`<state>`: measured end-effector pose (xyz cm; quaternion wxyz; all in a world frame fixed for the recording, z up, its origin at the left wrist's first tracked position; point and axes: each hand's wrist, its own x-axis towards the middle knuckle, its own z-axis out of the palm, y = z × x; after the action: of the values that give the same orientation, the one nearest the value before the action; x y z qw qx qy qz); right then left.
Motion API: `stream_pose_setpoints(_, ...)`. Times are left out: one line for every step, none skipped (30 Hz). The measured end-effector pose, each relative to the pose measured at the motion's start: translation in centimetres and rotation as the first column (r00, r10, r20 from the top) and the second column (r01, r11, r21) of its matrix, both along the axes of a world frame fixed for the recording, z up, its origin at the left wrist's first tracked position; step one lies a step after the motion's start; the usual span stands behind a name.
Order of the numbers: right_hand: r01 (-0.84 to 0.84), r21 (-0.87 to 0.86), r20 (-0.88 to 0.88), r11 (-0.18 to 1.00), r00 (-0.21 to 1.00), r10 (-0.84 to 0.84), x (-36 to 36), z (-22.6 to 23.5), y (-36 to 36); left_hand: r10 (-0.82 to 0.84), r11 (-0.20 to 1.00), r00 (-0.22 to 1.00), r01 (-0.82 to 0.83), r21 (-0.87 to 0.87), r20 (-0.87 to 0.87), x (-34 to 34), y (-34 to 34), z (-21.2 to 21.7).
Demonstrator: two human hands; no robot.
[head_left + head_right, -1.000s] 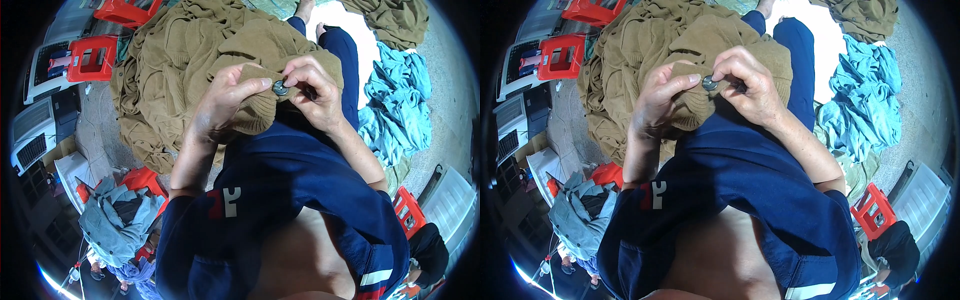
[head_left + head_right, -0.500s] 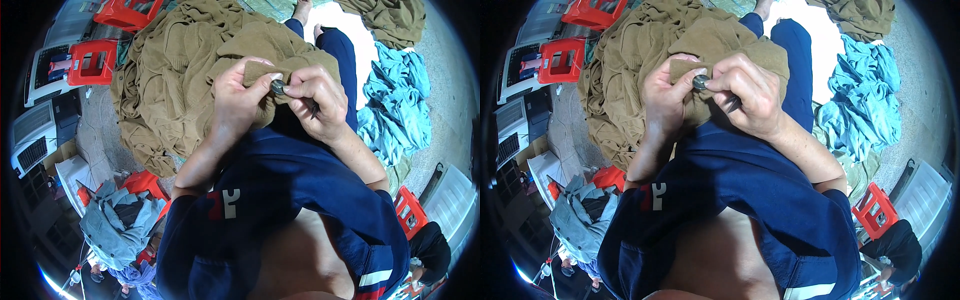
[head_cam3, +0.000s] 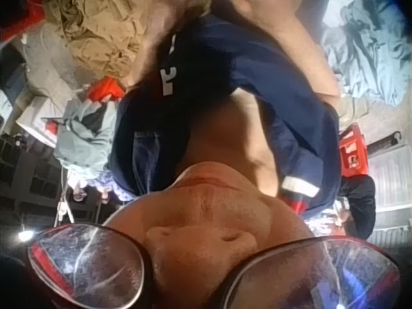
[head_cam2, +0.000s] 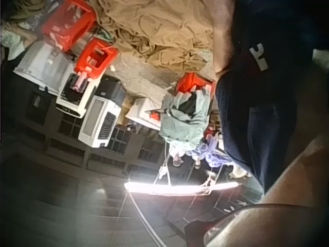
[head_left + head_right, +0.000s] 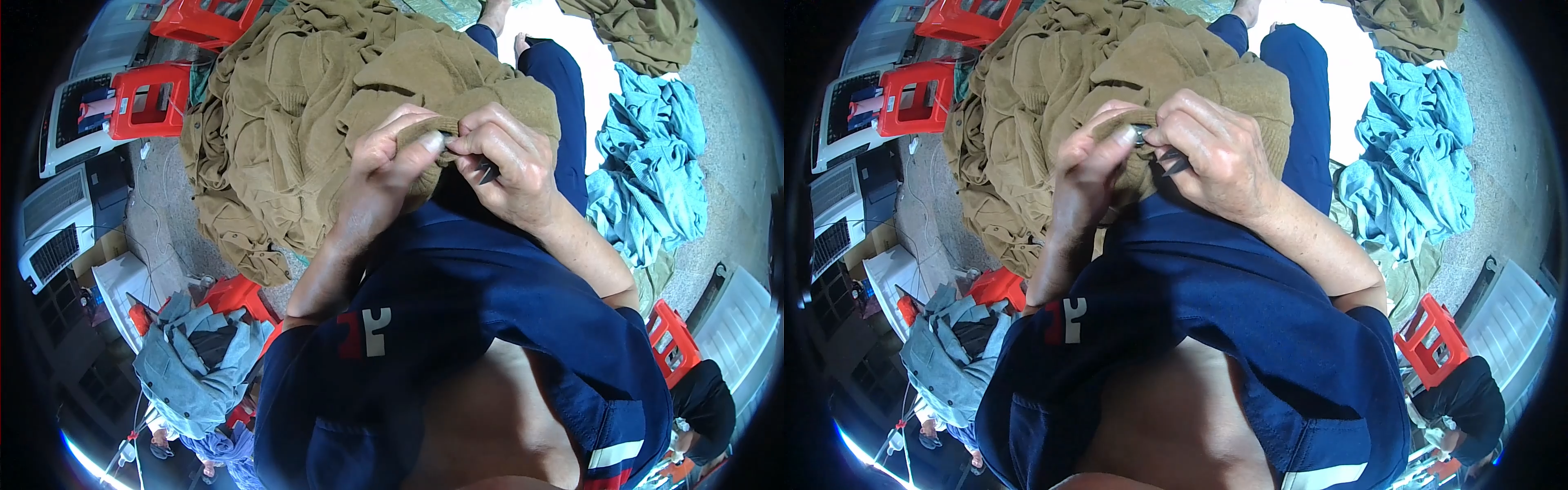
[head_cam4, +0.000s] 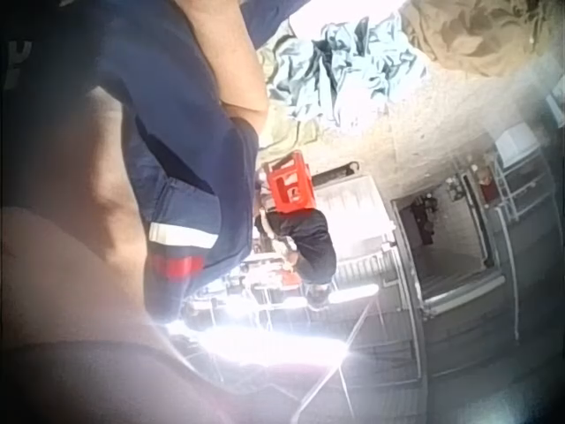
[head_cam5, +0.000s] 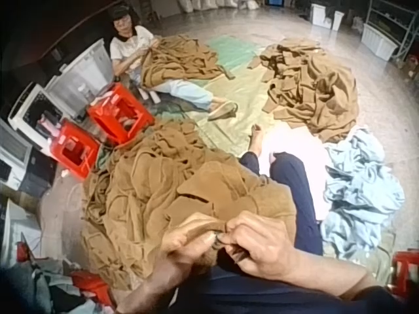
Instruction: Inspecting and buttoning brown knit sweaters in a factory setting.
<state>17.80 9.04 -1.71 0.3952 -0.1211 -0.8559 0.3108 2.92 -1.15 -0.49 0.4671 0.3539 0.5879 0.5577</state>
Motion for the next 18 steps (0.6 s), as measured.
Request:
stream_pose_setpoints(0.006,-0.013,0.007,1.000,1.000,-0.006,-0.1,0.0,-0.1,-0.053,0.997,0.969,0.065,0.042,-0.243,0.0,0.0,0.0)
stream_pose_setpoints(0.012,-0.026,0.013,1.000,1.000,-0.012,-0.1,0.0,-0.1,-0.054,0.997,0.969,0.066,0.042,-0.242,0.0,-0.1,-0.1)
stream_pose_setpoints(0.013,-0.026,0.013,1.000,1.000,-0.012,-0.1,-0.2,-0.1,-0.035,0.997,0.959,0.051,0.050,-0.280,0.0,-0.1,-0.3)
stream_pose_setpoints(0.003,-0.027,0.032,1.000,0.999,-0.002,-0.1,-0.4,0.1,-0.016,0.998,0.948,0.037,0.059,-0.318,0.0,-0.2,-0.5)
stream_pose_setpoints(-0.007,-0.028,0.050,1.000,0.999,0.008,-0.1,-0.6,0.1,-0.016,0.998,0.948,0.037,0.060,-0.318,0.0,-0.2,-0.4)
stream_pose_setpoints(-0.006,-0.028,0.051,1.000,0.999,0.008,-0.1,-0.3,0.1,0.004,0.996,0.935,0.027,0.084,-0.354,0.1,-0.2,-0.4)
stream_pose_setpoints(-0.001,-0.145,0.065,0.990,0.998,0.011,-0.1,0.1,0.0,0.026,0.994,0.921,0.018,0.108,-0.389,0.1,-0.2,-0.4)
stream_pose_setpoints(0.006,-0.259,0.078,0.966,0.997,0.015,-0.1,0.4,-0.1,0.026,0.994,0.921,0.018,0.109,-0.388,0.1,-0.1,-0.4)
stream_pose_setpoints(0.008,-0.442,0.031,0.897,0.999,0.007,-0.2,0.3,-0.1,0.029,0.991,0.910,0.030,0.134,-0.413,0.0,-0.1,-0.3)
stream_pose_setpoints(0.008,-0.442,0.032,0.897,0.999,0.007,-0.3,0.1,0.0,0.032,0.986,0.899,0.042,0.159,-0.437,0.0,0.0,-0.3)
stream_pose_setpoints(0.005,-0.448,0.047,0.894,0.999,0.018,-0.3,0.0,0.2,0.032,0.986,0.899,0.042,0.160,-0.437,0.0,0.0,-0.3)
stream_pose_setpoints(0.002,-0.455,0.063,0.891,0.998,0.030,-0.3,-0.1,0.3,0.041,0.985,0.873,0.045,0.164,-0.486,0.0,0.0,-0.3)
stream_pose_setpoints(0.019,-0.491,0.147,0.871,0.987,0.062,0.1,-0.1,0.5,0.051,0.984,0.845,0.048,0.169,-0.533,-0.1,0.0,-0.3)
stream_pose_setpoints(0.020,-0.491,0.148,0.871,0.987,0.061,0.0,-0.3,0.4,0.050,0.984,0.845,0.048,0.169,-0.532,-0.1,0.0,-0.3)
stream_pose_setpoints(0.019,-0.526,0.129,0.850,0.990,0.058,-0.1,-0.6,0.2,0.060,0.984,0.834,0.042,0.171,-0.548,-0.1,0.0,-0.4)
stream_pose_setpoints(0.017,-0.561,0.110,0.828,0.992,0.054,-0.1,-0.8,0.1,0.069,0.984,0.823,0.035,0.172,-0.564,-0.1,0.0,-0.4)
stream_pose_setpoints(0.020,-0.560,0.111,0.828,0.992,0.051,0.0,-0.8,0.2,0.068,0.984,0.824,0.037,0.173,-0.563,0.0,-0.1,-0.5)
stream_pose_setpoints(0.024,-0.602,0.141,0.798,0.987,0.077,0.0,-0.8,0.3,0.073,0.992,0.838,-0.003,0.129,-0.541,0.1,-0.3,-0.5)
